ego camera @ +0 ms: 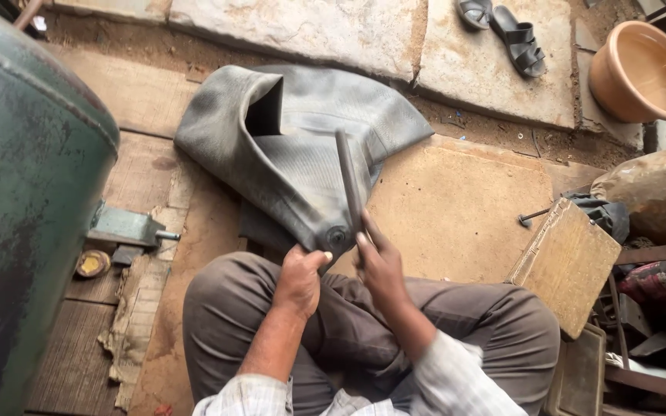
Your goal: Sanding the area around a valve stem on a motorcycle inner tube using a metal file.
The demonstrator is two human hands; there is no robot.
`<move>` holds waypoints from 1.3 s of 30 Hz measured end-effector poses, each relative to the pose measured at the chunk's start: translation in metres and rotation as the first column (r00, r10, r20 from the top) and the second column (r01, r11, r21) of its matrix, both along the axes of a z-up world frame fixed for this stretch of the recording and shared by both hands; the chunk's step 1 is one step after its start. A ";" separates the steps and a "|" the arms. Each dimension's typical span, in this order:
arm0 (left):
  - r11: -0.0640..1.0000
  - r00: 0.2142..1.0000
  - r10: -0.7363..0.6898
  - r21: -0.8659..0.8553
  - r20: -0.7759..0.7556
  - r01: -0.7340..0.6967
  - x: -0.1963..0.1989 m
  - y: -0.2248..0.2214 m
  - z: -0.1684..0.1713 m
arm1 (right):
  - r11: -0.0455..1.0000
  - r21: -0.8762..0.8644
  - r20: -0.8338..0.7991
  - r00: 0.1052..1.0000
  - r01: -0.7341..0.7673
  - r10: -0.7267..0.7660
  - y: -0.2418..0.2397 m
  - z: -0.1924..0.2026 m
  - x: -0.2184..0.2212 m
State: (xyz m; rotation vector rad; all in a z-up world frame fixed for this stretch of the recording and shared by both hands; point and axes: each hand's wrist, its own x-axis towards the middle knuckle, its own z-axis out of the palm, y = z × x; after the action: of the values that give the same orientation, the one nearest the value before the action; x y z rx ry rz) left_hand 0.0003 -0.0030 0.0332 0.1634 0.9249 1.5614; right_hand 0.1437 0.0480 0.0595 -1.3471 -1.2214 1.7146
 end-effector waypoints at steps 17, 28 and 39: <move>0.999 0.998 0.048 0.012 0.030 -0.049 0.000 0.001 -0.010 | 0.994 0.096 0.033 0.999 -0.044 0.041 -0.002 0.004 -0.016; 0.998 0.997 0.058 -0.019 0.055 -0.057 -0.001 0.001 -0.010 | 0.981 -0.148 0.150 0.978 -0.125 0.147 -0.070 -0.005 0.069; 0.997 1.000 0.016 -0.076 0.011 -0.016 -0.003 -0.001 0.018 | 0.990 0.119 0.012 0.997 -0.076 0.075 -0.016 -0.002 0.039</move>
State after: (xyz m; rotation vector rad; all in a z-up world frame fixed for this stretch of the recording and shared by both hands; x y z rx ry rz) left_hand -0.0025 -0.0040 0.0512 0.0932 0.9772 1.5378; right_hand 0.1832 0.0322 0.0573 -1.2521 -1.3728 1.6611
